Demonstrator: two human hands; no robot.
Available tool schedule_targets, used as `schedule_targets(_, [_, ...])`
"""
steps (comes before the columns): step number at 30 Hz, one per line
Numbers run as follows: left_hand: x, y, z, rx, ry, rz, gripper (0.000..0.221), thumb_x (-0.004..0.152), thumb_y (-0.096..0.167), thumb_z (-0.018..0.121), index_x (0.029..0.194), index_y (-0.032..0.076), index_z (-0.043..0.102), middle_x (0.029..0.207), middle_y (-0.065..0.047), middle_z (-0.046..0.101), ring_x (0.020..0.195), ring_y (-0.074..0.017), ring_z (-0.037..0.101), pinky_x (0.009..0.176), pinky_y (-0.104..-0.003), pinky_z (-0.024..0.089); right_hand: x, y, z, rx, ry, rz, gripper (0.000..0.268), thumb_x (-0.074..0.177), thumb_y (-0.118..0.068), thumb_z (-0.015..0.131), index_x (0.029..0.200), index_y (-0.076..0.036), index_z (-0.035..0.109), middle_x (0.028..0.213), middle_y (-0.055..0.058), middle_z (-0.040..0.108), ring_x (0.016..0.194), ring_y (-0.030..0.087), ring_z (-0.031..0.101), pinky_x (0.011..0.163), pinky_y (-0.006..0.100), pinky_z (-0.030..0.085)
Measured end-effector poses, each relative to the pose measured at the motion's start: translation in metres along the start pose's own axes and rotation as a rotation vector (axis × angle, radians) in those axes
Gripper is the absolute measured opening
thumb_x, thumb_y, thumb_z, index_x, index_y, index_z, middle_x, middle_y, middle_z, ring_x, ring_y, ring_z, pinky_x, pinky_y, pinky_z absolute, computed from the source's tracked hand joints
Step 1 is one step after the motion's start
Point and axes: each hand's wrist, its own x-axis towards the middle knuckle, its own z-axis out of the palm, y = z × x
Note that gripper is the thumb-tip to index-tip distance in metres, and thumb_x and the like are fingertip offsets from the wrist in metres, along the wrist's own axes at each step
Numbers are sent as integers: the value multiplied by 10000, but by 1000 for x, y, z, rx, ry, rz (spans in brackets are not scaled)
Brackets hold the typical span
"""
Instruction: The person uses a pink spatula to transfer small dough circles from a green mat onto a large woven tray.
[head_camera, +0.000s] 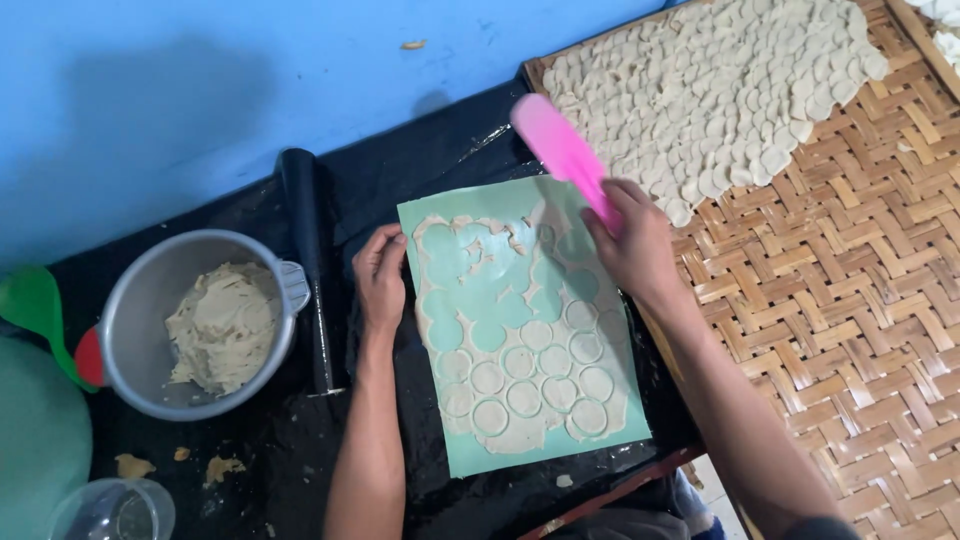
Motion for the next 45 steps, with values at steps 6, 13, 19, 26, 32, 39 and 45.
schedule_targets(6, [2,4,-5,-76,12,-39,191,1026,102,571,1059,1,731,839,43,656,688,-19,478,613,-206,355,61,-3,22,-6,-237,-208,284,912,-121,707,1173,-9,699,1158,209,680,976,430,664,848,496,536])
schedule_targets(13, [-2,7,-16,-159,-71,-261,289,1084,202,594,1201,-26,728,838,-35,613,632,-81,422,551,-236,275,86,1,24,-82,-485,-55,227,939,-183,741,1125,-56,713,915,210,727,804,387,693,763,466,544])
schedule_targets(19, [-20,21,-26,-737,-398,-485,804,1034,645,369,1524,8,380,1219,-238,724,1033,-279,736,931,-391,571,109,28,8,126,-256,-154,187,948,-109,725,1130,-69,729,932,126,759,796,177,699,744,376,566])
schedule_targets(26, [-86,43,-17,-632,-479,-517,678,1034,387,648,1519,-41,446,1331,-169,655,1154,-235,654,975,-386,538,134,31,-5,17,-17,-138,109,1028,-125,760,1060,-31,714,873,147,722,743,256,685,707,391,529])
schedule_targets(32, [-116,55,-4,-426,-334,-494,668,858,-7,685,1474,35,429,1308,-106,627,1154,-226,649,1000,-440,567,135,24,-4,-4,138,-142,64,1000,-67,713,1036,-16,704,851,177,715,713,307,684,697,426,528])
schedule_targets(39, [-121,36,-17,-808,-194,-408,521,935,-59,570,1449,-5,501,1399,-156,599,1301,-274,588,1083,-445,503,122,16,-13,88,138,-13,108,987,-110,746,1040,-19,726,846,167,726,742,283,700,726,406,552])
schedule_targets(45, [-124,25,-26,-895,36,-406,458,952,7,581,1409,12,570,1335,-152,646,1199,-272,616,994,-422,505,106,37,-15,334,-63,365,162,980,-159,737,1085,-35,729,877,88,717,723,153,632,648,317,499])
